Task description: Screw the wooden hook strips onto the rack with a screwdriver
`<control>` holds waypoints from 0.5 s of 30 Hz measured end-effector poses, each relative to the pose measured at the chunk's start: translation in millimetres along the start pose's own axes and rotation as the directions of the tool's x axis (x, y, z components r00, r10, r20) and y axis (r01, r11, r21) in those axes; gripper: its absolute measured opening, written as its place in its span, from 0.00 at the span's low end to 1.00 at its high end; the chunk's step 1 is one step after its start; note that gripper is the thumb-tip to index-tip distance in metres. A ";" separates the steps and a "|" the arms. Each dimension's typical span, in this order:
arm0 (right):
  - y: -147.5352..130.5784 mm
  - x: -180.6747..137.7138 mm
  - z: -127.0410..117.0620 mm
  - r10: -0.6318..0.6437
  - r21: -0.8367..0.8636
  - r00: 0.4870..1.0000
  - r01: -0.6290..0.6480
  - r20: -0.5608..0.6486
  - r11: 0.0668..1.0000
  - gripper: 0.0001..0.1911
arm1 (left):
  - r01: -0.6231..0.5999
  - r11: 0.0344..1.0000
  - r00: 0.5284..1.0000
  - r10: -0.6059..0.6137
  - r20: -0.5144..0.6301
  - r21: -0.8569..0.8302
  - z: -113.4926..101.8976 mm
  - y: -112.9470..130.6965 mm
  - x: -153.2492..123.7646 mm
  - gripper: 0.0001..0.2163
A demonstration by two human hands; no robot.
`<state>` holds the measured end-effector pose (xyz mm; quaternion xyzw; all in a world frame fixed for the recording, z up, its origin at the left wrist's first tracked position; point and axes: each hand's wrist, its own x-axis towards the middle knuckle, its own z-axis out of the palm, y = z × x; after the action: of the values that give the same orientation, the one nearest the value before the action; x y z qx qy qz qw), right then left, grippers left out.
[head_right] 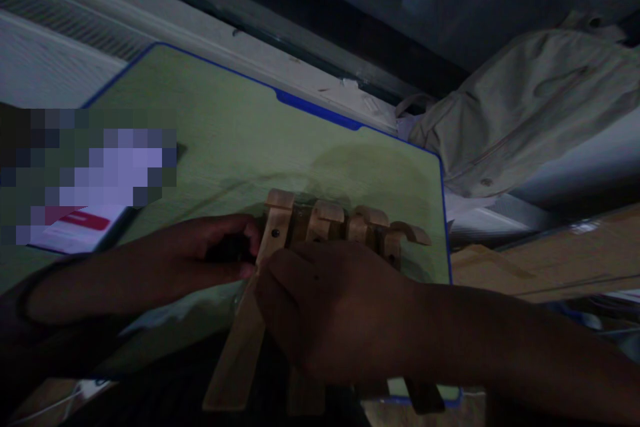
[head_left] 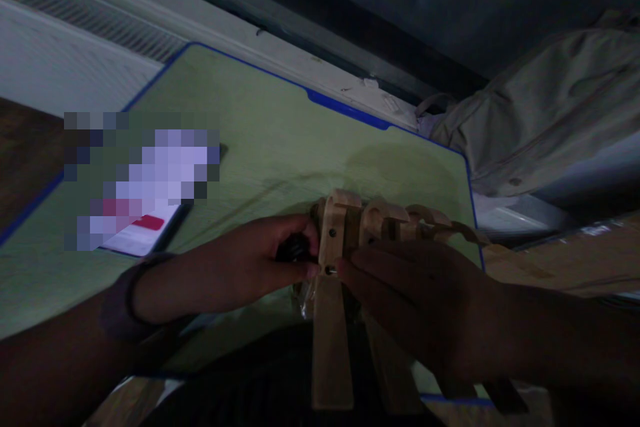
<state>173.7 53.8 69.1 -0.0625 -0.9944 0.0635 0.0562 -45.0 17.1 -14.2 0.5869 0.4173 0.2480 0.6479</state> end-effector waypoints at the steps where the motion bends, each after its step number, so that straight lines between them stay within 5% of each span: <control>1: 0.2 0.0 0.7 0.002 0.006 1.000 -0.002 0.003 1.000 0.17 | -0.001 1.000 1.000 0.001 -0.001 0.005 0.1 0.2 0.2 0.07; 7: 0.8 2.1 4.1 -0.010 0.015 0.994 0.008 0.109 1.000 0.15 | -0.027 0.999 0.999 0.028 -0.032 0.044 0.3 3.9 0.6 0.06; 15: 2.2 7.1 6.8 -0.054 -0.014 0.993 0.056 0.101 0.998 0.16 | -0.053 0.994 0.997 0.058 -0.045 0.096 -0.9 6.5 1.8 0.03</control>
<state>166.1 56.1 62.9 -0.0322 -0.9979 0.0565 0.0072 -43.7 20.4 -8.3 0.6223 0.4273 0.2598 0.6023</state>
